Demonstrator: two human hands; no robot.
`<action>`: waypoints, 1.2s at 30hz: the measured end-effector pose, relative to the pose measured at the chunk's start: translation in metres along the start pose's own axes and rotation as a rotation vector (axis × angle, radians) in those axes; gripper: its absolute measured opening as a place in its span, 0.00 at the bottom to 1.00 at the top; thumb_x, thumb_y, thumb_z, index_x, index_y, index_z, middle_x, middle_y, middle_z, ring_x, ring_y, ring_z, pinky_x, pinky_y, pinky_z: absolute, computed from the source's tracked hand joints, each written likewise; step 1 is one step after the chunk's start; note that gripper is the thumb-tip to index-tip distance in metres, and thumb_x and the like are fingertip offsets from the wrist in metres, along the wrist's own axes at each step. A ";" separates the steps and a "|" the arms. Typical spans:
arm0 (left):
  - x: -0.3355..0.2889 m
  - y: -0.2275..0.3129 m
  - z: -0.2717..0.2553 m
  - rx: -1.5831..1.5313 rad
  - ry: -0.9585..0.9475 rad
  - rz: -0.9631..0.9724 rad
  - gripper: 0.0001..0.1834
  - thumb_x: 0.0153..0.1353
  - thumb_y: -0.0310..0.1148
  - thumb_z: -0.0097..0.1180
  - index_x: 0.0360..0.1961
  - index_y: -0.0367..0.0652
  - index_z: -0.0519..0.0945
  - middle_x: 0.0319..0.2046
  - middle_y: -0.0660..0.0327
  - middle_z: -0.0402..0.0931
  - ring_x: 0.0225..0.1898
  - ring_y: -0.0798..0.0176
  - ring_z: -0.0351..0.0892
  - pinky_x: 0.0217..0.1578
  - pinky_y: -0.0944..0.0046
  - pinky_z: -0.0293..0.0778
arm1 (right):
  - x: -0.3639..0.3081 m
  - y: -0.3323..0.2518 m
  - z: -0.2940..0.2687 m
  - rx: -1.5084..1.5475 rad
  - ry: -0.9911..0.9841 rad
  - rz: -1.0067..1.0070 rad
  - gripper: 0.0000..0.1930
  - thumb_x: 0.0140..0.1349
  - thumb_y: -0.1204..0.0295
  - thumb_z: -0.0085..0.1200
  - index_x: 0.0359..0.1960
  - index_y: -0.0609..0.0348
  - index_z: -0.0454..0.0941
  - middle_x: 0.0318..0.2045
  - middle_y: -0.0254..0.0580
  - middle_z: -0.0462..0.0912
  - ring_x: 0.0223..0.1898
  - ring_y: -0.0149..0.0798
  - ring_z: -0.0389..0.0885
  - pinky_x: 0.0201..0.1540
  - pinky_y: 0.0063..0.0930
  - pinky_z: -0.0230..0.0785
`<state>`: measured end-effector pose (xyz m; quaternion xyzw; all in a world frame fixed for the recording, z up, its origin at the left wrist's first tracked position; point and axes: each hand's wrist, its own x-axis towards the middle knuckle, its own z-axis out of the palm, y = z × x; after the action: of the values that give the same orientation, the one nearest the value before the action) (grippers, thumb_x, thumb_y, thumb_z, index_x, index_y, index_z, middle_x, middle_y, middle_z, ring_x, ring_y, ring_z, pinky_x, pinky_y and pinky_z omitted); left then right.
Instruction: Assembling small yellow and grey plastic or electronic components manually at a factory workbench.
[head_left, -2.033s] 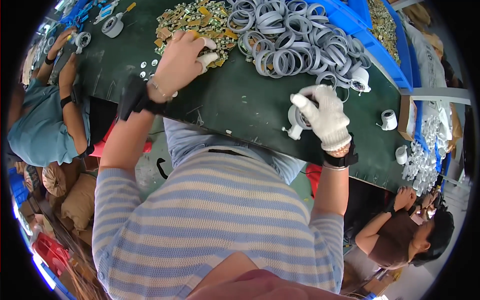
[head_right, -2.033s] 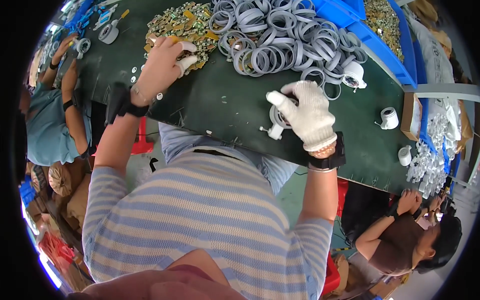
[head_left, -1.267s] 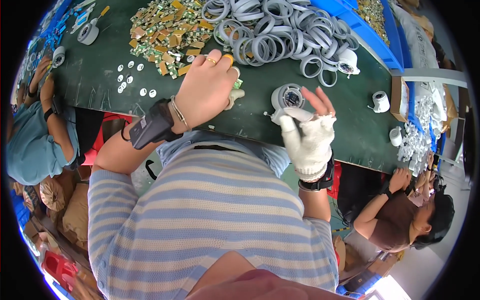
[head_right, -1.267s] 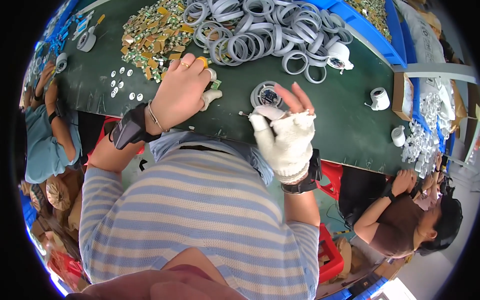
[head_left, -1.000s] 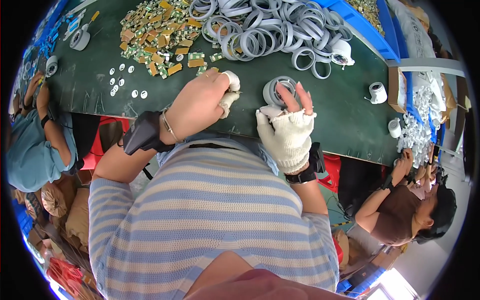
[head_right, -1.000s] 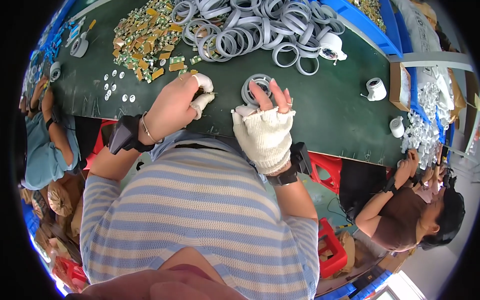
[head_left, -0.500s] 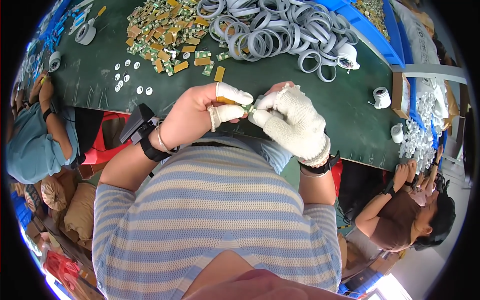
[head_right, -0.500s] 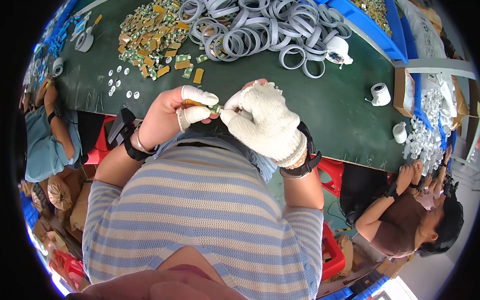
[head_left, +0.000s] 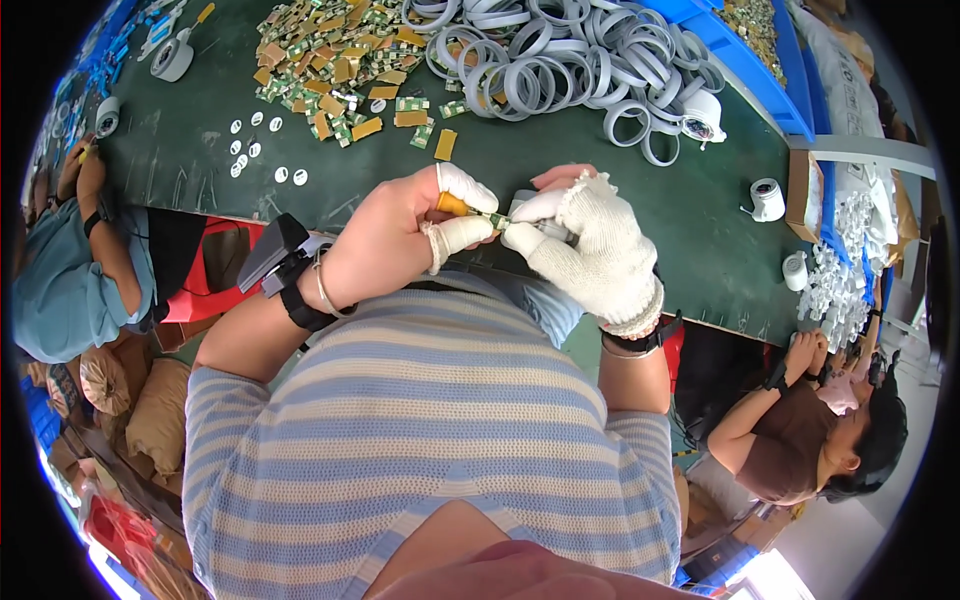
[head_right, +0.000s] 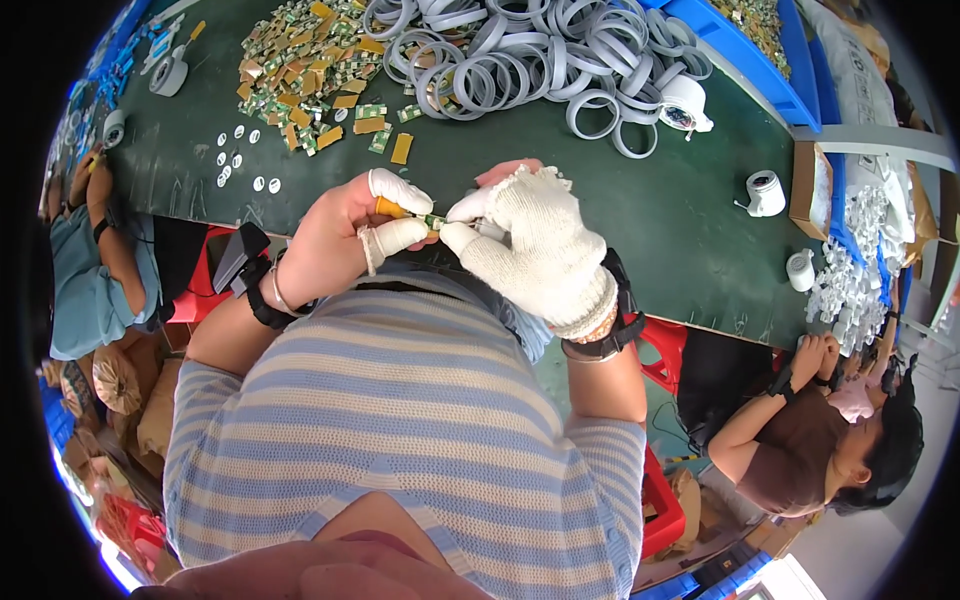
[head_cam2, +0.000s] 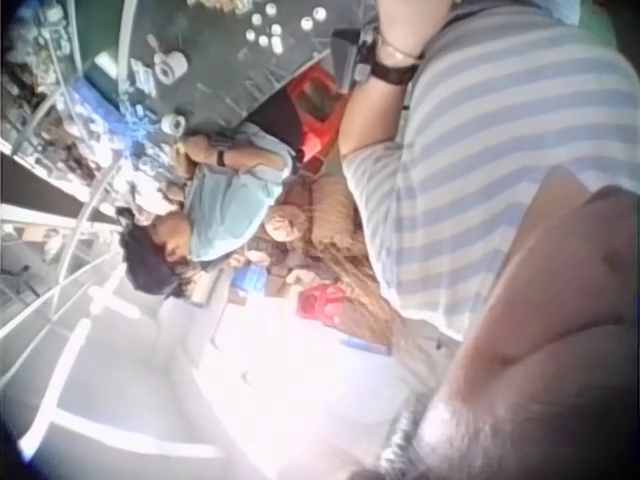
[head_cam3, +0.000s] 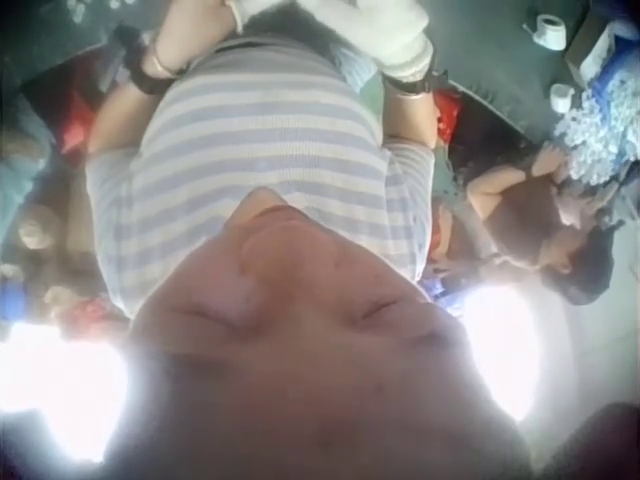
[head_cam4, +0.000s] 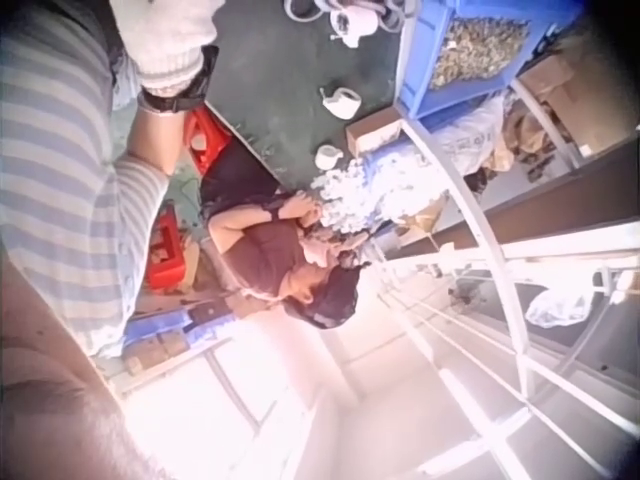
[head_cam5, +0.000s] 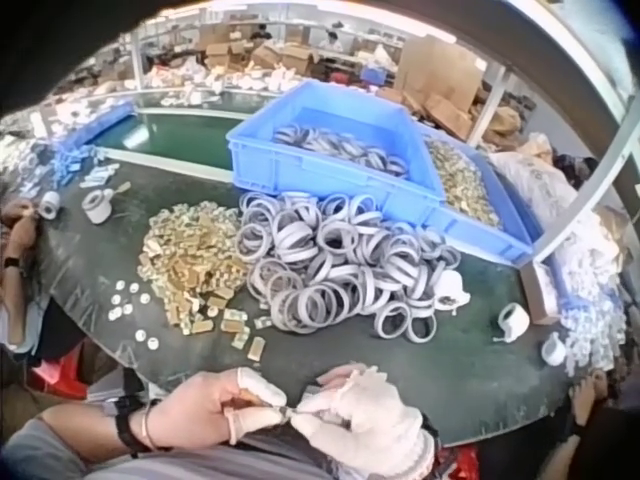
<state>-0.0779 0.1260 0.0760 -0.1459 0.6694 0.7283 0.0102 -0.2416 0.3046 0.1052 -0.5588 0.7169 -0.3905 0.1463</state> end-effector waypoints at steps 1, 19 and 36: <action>-0.001 0.000 0.001 0.013 0.008 0.004 0.12 0.68 0.23 0.64 0.50 0.38 0.79 0.43 0.62 0.84 0.47 0.68 0.85 0.49 0.67 0.80 | -0.002 0.001 0.000 -0.054 0.009 -0.003 0.08 0.49 0.73 0.73 0.31 0.52 0.87 0.27 0.34 0.85 0.42 0.46 0.84 0.48 0.39 0.72; 0.003 -0.004 0.004 -0.017 -0.002 0.032 0.08 0.67 0.19 0.63 0.46 0.39 0.80 0.40 0.62 0.83 0.42 0.70 0.84 0.46 0.68 0.80 | 0.011 -0.005 -0.012 -0.038 -0.210 0.100 0.08 0.50 0.68 0.74 0.29 0.54 0.88 0.27 0.41 0.85 0.41 0.48 0.85 0.48 0.40 0.74; -0.038 0.044 -0.095 0.230 0.521 0.288 0.11 0.68 0.29 0.65 0.50 0.38 0.82 0.39 0.62 0.86 0.40 0.71 0.84 0.42 0.69 0.78 | -0.029 0.076 -0.109 -0.655 0.627 0.333 0.25 0.65 0.61 0.63 0.59 0.65 0.81 0.50 0.53 0.86 0.53 0.46 0.83 0.61 0.38 0.71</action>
<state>-0.0313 0.0351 0.1217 -0.2291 0.7413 0.5799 -0.2484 -0.3542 0.3800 0.1150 -0.3084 0.8913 -0.2653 -0.2001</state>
